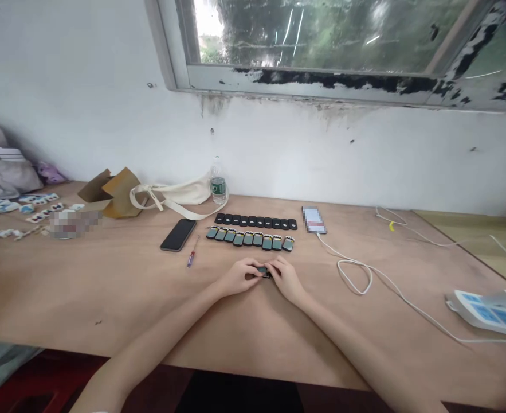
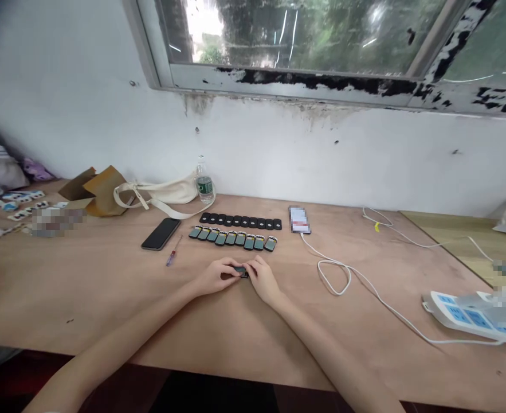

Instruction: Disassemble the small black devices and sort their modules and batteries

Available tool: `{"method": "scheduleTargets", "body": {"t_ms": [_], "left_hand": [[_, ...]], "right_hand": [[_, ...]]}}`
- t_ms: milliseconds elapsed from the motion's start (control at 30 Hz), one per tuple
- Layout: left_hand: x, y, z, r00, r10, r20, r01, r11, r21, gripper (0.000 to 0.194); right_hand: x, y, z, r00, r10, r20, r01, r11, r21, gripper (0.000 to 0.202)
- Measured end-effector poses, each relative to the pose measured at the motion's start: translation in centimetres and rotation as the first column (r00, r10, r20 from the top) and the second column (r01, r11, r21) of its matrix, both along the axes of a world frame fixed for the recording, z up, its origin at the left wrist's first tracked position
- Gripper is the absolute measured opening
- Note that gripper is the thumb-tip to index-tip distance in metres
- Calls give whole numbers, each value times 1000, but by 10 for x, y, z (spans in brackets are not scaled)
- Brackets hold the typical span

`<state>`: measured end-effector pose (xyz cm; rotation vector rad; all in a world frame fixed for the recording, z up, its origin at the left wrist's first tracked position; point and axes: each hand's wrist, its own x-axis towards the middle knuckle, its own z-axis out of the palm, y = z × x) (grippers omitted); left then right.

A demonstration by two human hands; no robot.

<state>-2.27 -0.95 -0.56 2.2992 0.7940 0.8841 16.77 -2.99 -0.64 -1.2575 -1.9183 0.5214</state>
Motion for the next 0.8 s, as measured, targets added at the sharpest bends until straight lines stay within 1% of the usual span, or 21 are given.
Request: {"method": "scheduleTargets", "body": {"t_ms": [67, 267, 467, 600, 800], "left_hand": [[0, 1, 0, 1000, 0, 6, 0, 1000, 1, 14], [1, -1, 1, 1000, -22, 12, 22, 1000, 12, 15], [2, -2, -1, 1000, 12, 20, -13, 1000, 10, 15], [2, -1, -2, 1000, 23, 17, -23, 1000, 16, 15], [2, -1, -4, 1000, 20, 21, -20, 999, 35, 16]], "right_hand": [[0, -1, 0, 1000, 3, 25, -3, 1000, 6, 31], [-2, -4, -5, 984, 14, 176, -26, 997, 67, 32], [1, -5, -7, 977, 22, 214, -51, 990, 135, 35], [2, -10, -7, 957, 29, 290, -72, 988, 138, 40], [2, -17, -5, 913, -10, 409, -46, 991, 128, 42]]}}
